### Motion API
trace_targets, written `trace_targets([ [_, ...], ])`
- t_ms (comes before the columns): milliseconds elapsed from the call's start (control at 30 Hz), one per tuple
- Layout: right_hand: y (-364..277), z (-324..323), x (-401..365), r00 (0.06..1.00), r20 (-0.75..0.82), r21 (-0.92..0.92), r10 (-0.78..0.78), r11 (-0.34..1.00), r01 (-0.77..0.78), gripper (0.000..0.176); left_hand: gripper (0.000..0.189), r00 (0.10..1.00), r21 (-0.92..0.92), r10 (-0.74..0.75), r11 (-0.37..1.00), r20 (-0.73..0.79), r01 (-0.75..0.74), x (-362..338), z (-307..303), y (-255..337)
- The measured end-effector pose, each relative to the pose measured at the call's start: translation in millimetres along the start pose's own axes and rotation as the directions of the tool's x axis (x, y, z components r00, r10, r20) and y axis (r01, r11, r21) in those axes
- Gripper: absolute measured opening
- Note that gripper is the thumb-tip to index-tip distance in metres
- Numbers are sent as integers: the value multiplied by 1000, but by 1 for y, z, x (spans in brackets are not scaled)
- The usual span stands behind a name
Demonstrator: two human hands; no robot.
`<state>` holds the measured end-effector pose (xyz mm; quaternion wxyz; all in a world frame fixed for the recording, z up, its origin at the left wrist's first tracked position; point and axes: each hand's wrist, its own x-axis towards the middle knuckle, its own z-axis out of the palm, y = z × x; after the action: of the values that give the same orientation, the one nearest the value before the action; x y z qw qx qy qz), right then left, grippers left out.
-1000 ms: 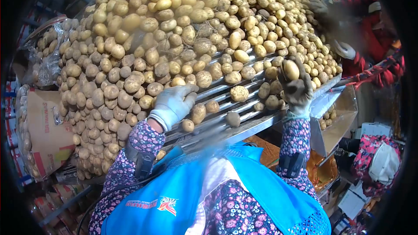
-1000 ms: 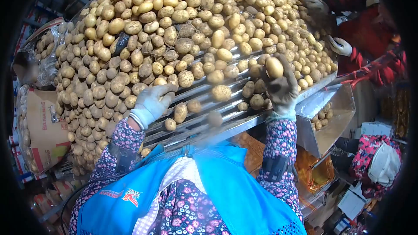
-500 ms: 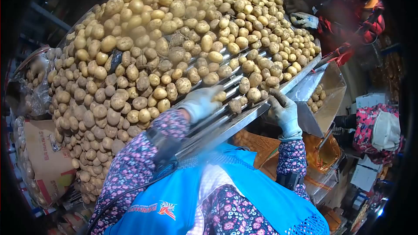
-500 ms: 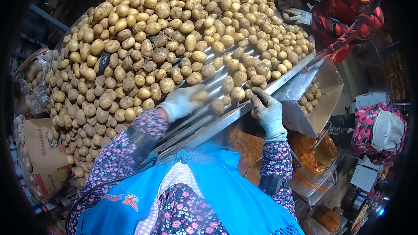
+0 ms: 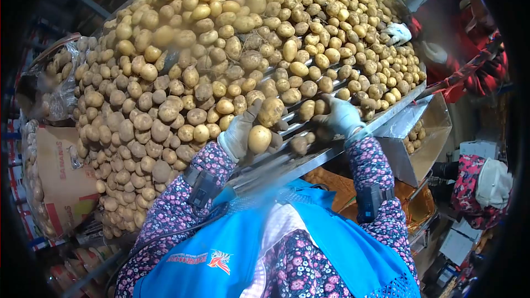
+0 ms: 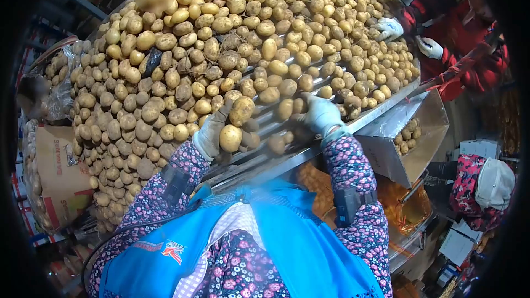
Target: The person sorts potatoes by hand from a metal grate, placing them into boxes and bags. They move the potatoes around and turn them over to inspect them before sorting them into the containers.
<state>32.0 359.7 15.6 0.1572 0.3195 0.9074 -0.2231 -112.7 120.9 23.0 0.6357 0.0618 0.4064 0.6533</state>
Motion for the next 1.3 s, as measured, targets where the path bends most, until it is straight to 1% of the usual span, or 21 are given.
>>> trace_targets([
  [133,3,29,-1,997,-62,226,-39,973,52,66,61,999,1,16,1000,-38,-16,-1,6,2],
  [167,10,36,-4,993,-111,659,-26,747,93,61,61,999,5,13,1000,-42,-13,-3,8,3],
  [200,15,41,-8,989,-147,929,9,344,135,57,65,990,137,99,987,-102,-85,-7,12,2],
  [267,8,36,-32,995,-96,960,7,-263,95,62,68,970,269,192,952,-151,-146,-11,14,2],
  [400,2,42,-49,962,-129,959,-239,-278,59,67,60,976,164,44,986,-215,-8,-15,4,3],
  [567,-29,48,-71,943,-56,896,-328,-434,-98,82,56,965,-2,-7,1000,-262,6,-20,-2,-2],
  [633,-44,46,-80,911,-42,899,-409,-414,-144,94,56,991,-102,-85,992,-99,75,-26,-10,-2],
  [667,-51,50,-84,896,-39,884,-442,-434,-176,90,56,991,-102,-84,992,-99,74,-25,-6,-6],
  [700,-54,56,-82,880,-37,898,-474,-402,-178,85,56,979,168,25,986,-204,10,-22,2,-13],
  [733,-57,61,-81,864,-35,911,-502,-371,-178,81,56,950,430,156,902,-270,-26,-22,10,-19],
  [767,-59,61,-74,819,-66,966,-570,-242,-91,74,52,916,760,385,626,-109,-172,-20,13,-19],
  [800,-57,61,-77,843,68,986,-534,-91,-138,99,48,925,983,359,171,-129,70,-27,13,-17],
  [867,-64,72,-78,857,9,954,-515,-253,-162,98,40,920,985,353,57,-170,160,-30,26,-16],
  [900,-62,70,-78,856,29,958,-516,-229,-171,94,40,923,987,350,53,-160,151,-26,17,-26],
  [933,-59,69,-77,861,23,959,-508,-233,-163,94,38,904,889,403,454,-146,-59,-23,15,-28],
  [967,-56,69,-76,880,7,942,-476,-292,-165,86,37,880,605,447,749,-159,-272,-22,12,-27],
  [1000,-54,69,-75,897,-10,922,-441,-351,-163,77,42,911,401,247,910,-331,-101,-29,4,-23],
  [1067,-62,44,-89,906,-20,887,-423,-426,-179,75,46,866,454,342,877,-366,-154,-25,-10,-17],
  [1133,-55,49,-90,849,67,946,-524,-237,-221,76,48,803,545,485,800,-346,-249,-23,-5,-18],
  [1267,-72,62,-89,757,33,912,-653,-289,-290,88,50,837,589,460,778,-296,-219,-2,5,-34],
  [1300,-70,63,-90,794,40,939,-607,-248,-237,84,55,874,646,422,742,-241,-179,4,0,-39],
])
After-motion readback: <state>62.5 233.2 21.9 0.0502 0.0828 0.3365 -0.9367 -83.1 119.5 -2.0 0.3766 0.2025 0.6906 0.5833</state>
